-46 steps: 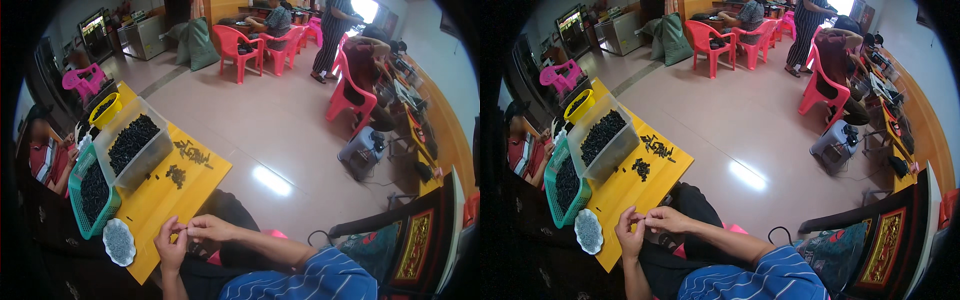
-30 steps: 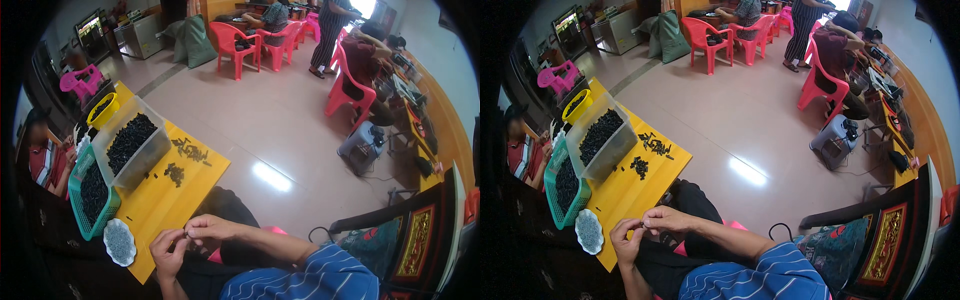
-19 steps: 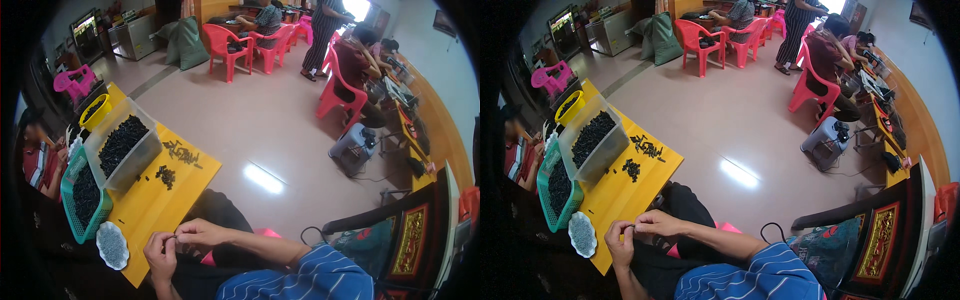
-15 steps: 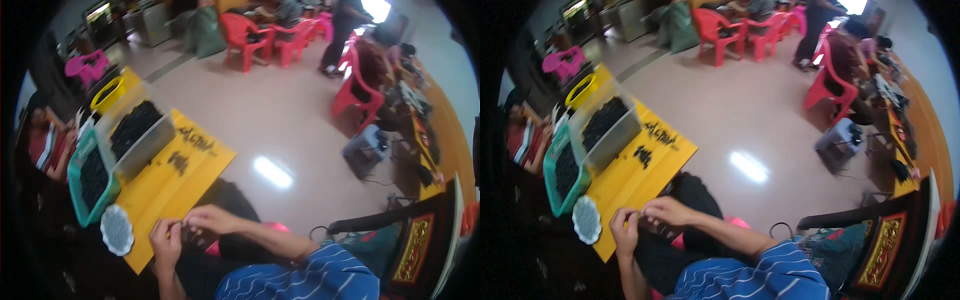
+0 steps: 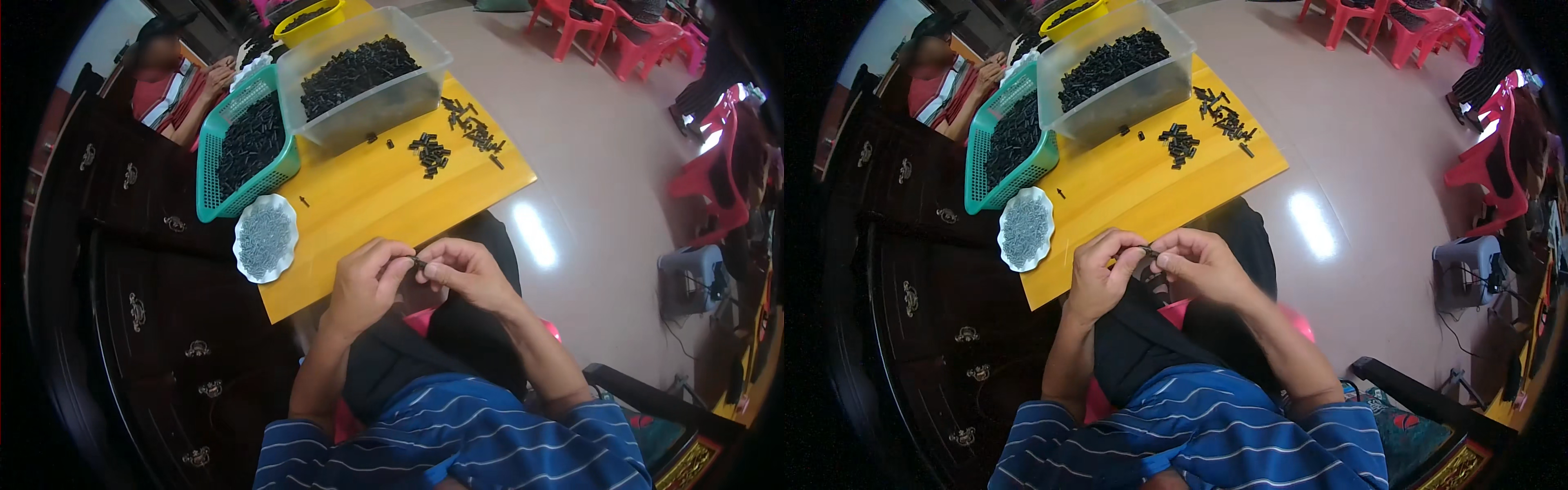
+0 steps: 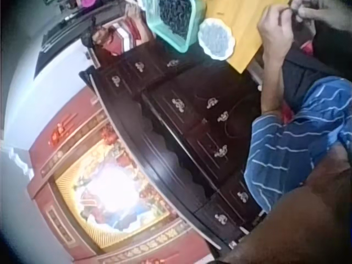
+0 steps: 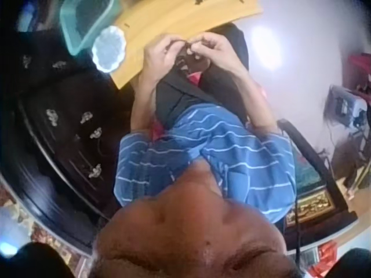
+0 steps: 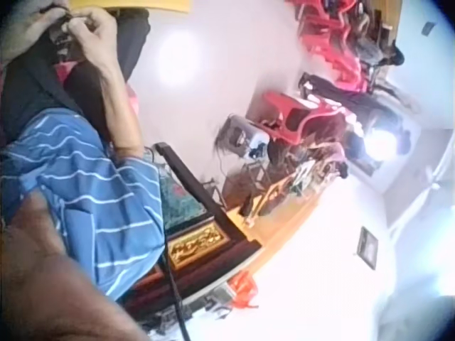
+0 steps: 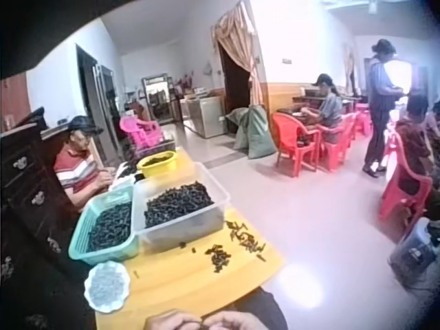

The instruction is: The person picks up small black metal components and screws from the table, fits them together by hand, and then places the assembled units back into a container.

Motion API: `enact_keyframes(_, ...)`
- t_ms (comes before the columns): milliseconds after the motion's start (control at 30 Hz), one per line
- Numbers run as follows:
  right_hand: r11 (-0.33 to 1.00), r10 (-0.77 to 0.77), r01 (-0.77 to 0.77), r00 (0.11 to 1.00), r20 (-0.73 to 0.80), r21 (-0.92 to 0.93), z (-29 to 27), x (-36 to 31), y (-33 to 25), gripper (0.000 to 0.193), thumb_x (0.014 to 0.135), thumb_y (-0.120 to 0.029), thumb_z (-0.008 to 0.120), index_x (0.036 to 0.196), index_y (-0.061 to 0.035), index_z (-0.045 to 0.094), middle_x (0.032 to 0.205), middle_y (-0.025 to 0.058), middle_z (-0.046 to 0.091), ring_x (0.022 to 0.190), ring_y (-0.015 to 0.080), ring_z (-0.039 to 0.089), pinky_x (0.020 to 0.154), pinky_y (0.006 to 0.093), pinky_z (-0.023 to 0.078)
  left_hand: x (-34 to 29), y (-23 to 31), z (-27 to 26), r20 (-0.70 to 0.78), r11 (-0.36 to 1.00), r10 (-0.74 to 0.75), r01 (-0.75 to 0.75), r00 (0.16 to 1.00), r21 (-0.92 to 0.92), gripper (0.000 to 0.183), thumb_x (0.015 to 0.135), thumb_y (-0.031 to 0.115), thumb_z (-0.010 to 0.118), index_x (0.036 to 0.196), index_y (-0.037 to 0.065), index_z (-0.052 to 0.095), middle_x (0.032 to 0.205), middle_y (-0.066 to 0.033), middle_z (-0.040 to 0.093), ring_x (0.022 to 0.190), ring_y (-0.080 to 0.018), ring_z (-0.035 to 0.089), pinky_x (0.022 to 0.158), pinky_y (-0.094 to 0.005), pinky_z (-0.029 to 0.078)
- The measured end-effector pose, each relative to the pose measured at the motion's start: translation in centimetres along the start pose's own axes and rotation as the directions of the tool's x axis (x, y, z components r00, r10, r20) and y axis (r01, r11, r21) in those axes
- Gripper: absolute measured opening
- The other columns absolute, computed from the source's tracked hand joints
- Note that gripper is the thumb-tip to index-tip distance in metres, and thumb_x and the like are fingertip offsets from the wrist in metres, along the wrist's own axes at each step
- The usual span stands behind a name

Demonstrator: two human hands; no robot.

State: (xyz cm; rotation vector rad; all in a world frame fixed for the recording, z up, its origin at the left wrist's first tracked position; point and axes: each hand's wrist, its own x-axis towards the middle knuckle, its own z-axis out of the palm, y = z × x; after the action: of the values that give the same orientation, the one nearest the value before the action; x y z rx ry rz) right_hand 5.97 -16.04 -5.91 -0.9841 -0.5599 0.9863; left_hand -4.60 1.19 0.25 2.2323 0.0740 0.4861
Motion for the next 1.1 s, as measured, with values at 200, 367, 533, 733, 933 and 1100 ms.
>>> enact_keyframes(200, 0.999, 0.029, -0.029, 1.000, 0.004, 0.026, 0.2, -0.3, -0.4, 0.020, 0.098, -0.011, 0.063, 0.114, -0.0003, 0.065, 0.095, 0.0031, 0.071, 0.080, 0.0065, 0.063, 0.075, 0.0223, 0.051, -0.2, 0.2, -0.2, 0.020, 0.997, 0.068, -0.069, 0.997, 0.029, 0.008, 0.086, 0.001, 0.067, 0.093, -0.001, 0.068, 0.082, -0.0128, 0.068, 0.070, -0.0241, 0.067, 0.063, -0.0307, 0.051)
enact_keyframes(367, 0.997, 0.081, -0.081, 0.997, -0.014, 0.009, 0.0, -0.2, -0.5, 0.017, 0.099, -0.010, 0.062, 0.110, 0.0006, 0.066, 0.092, 0.0033, 0.071, 0.076, 0.0060, 0.062, 0.071, 0.0217, 0.052, -0.1, 0.2, -0.1, 0.052, 0.997, 0.063, -0.065, 0.997, 0.048, 0.007, 0.085, 0.000, 0.067, 0.093, -0.001, 0.068, 0.082, -0.0129, 0.068, 0.070, -0.0246, 0.067, 0.063, -0.0310, 0.051)
enact_keyframes(533, 0.997, 0.061, -0.059, 0.998, -0.025, 0.051, 0.1, 0.0, 0.1, 0.015, 0.098, -0.009, 0.063, 0.109, 0.0010, 0.067, 0.092, 0.0037, 0.071, 0.074, 0.0061, 0.062, 0.070, 0.0218, 0.052, 0.0, 0.0, -0.1, 0.065, 0.996, 0.072, -0.075, 0.995, 0.052, 0.007, 0.085, -0.001, 0.068, 0.092, -0.001, 0.068, 0.082, -0.0135, 0.068, 0.070, -0.0254, 0.068, 0.063, -0.0311, 0.051)
enact_keyframes(733, 0.999, -0.047, 0.048, 0.995, -0.087, 0.001, 0.6, 0.2, 1.1, 0.016, 0.098, -0.009, 0.064, 0.110, 0.0010, 0.066, 0.095, 0.0049, 0.071, 0.078, 0.0073, 0.064, 0.073, 0.0230, 0.054, -0.1, 0.6, 0.4, 0.012, 0.999, -0.007, 0.007, 1.000, 0.047, 0.010, 0.085, 0.000, 0.069, 0.094, -0.002, 0.069, 0.082, -0.0140, 0.070, 0.072, -0.0240, 0.068, 0.063, -0.0298, 0.052)
enact_keyframes(933, 0.975, 0.072, -0.053, 0.994, -0.082, 0.214, 0.2, 0.3, 0.9, 0.019, 0.098, -0.012, 0.063, 0.113, -0.0004, 0.065, 0.101, 0.0063, 0.072, 0.082, 0.0098, 0.066, 0.077, 0.0240, 0.055, -0.2, 0.2, 0.7, 0.064, 0.995, -0.071, 0.075, 0.995, -0.068, 0.025, 0.083, 0.002, 0.072, 0.108, 0.002, 0.068, 0.090, -0.0139, 0.069, 0.074, -0.0261, 0.069, 0.067, -0.0321, 0.054)
enact_keyframes(1100, 0.919, 0.133, -0.085, 0.986, -0.100, 0.386, 0.2, 0.2, 0.3, 0.020, 0.098, -0.014, 0.064, 0.114, -0.0014, 0.064, 0.104, 0.0069, 0.071, 0.090, 0.0123, 0.068, 0.082, 0.0260, 0.055, 0.0, 0.3, 2.1, -0.039, 0.982, 0.100, -0.092, 0.994, 0.164, 0.053, 0.076, 0.006, 0.077, 0.126, 0.003, 0.060, 0.107, -0.0153, 0.067, 0.086, -0.0298, 0.070, 0.074, -0.0355, 0.057)
